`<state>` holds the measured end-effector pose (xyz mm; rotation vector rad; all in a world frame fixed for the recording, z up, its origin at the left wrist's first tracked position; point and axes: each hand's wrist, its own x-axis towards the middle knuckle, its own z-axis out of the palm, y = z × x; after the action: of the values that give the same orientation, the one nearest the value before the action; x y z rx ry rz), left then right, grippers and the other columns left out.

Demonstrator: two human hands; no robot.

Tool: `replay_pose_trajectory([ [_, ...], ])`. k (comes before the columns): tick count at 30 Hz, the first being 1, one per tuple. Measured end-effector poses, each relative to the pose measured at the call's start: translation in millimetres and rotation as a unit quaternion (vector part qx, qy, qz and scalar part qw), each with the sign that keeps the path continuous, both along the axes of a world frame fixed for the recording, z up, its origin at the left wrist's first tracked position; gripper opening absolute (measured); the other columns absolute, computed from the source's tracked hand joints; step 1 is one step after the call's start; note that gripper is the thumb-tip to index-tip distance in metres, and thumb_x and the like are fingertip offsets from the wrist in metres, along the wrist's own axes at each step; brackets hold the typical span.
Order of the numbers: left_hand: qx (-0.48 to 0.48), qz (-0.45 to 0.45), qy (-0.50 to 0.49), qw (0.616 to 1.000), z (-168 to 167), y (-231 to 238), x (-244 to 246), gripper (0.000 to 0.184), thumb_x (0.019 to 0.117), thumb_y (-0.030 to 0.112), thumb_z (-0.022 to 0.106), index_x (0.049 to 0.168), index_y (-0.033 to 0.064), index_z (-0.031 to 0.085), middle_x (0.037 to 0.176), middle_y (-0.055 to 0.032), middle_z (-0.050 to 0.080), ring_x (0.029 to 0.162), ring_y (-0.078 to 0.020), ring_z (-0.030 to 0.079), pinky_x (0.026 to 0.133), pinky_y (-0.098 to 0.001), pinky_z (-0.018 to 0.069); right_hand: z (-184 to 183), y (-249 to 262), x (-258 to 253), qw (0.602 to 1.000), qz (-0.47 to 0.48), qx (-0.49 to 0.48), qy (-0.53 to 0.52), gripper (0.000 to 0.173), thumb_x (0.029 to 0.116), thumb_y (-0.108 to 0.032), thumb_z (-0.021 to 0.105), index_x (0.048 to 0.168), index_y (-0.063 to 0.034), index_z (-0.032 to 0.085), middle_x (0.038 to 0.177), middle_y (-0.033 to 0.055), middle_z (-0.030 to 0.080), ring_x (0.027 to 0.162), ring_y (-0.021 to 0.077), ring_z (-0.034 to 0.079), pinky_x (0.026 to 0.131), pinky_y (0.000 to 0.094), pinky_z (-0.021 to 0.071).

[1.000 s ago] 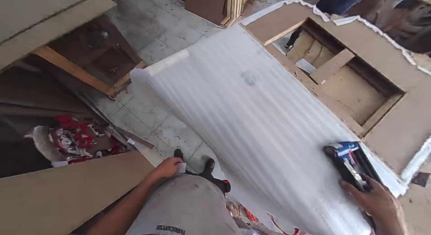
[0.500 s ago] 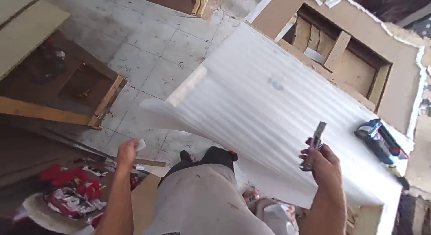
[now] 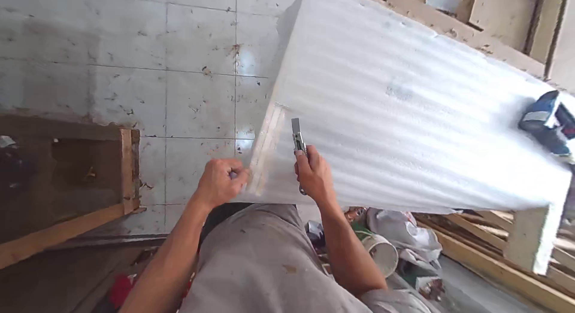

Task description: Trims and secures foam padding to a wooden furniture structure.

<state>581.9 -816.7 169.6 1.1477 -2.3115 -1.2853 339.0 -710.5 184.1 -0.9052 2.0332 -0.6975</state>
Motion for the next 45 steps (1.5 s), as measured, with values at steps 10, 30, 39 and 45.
replay_pose_trajectory([
  [10, 0.12, -0.178, 0.01, 0.977, -55, -53, 61, 0.04, 0.0934, 0.033, 0.055, 0.061, 0.0096, 0.054, 0.055, -0.0014, 0.049, 0.052, -0.016, 0.05, 0.05, -0.04, 0.0384, 18, -55, 59, 0.943, -0.068, 0.213, 0.244, 0.039, 0.1084, -0.039, 0.038, 0.12, -0.0092, 0.061, 0.08, 0.0086, 0.067, 0.081, 0.0288, 0.069, 0.074, 0.0527, 0.0527],
  [30, 0.146, -0.262, 0.001, 0.954, -62, -90, 113, 0.041, 0.0944, 0.036, 0.052, 0.063, 0.01, 0.055, 0.056, -0.0033, 0.05, 0.055, -0.0207, 0.053, 0.052, -0.046, 0.0387, 60, -89, 91, 0.898, -0.03, 0.336, 0.285, 0.032, 0.1077, -0.034, 0.047, 0.108, -0.005, 0.06, 0.079, 0.0165, 0.064, 0.075, 0.037, 0.067, 0.063, 0.0562, 0.0522],
  [39, 0.126, -0.266, -0.011, 0.956, -64, -109, 124, 0.044, 0.0955, 0.039, 0.051, 0.062, 0.0103, 0.053, 0.055, -0.0021, 0.047, 0.054, -0.0186, 0.05, 0.053, -0.0446, 0.0369, 62, -65, 112, 0.891, 0.001, 0.376, 0.254, 0.032, 0.1059, -0.033, 0.048, 0.108, -0.0034, 0.061, 0.085, 0.0189, 0.067, 0.082, 0.0402, 0.069, 0.067, 0.0602, 0.0532],
  [45, 0.165, -0.212, 0.009, 0.963, -85, -138, 145, 0.045, 0.0955, 0.039, 0.053, 0.061, 0.0132, 0.044, 0.055, 0.0029, 0.04, 0.051, -0.0113, 0.042, 0.051, -0.0365, 0.0338, 78, 61, 211, 0.862, 0.033, 0.489, 0.129, 0.041, 0.1064, -0.041, 0.043, 0.12, -0.0064, 0.061, 0.091, 0.0195, 0.07, 0.091, 0.0423, 0.07, 0.076, 0.0632, 0.0539],
])
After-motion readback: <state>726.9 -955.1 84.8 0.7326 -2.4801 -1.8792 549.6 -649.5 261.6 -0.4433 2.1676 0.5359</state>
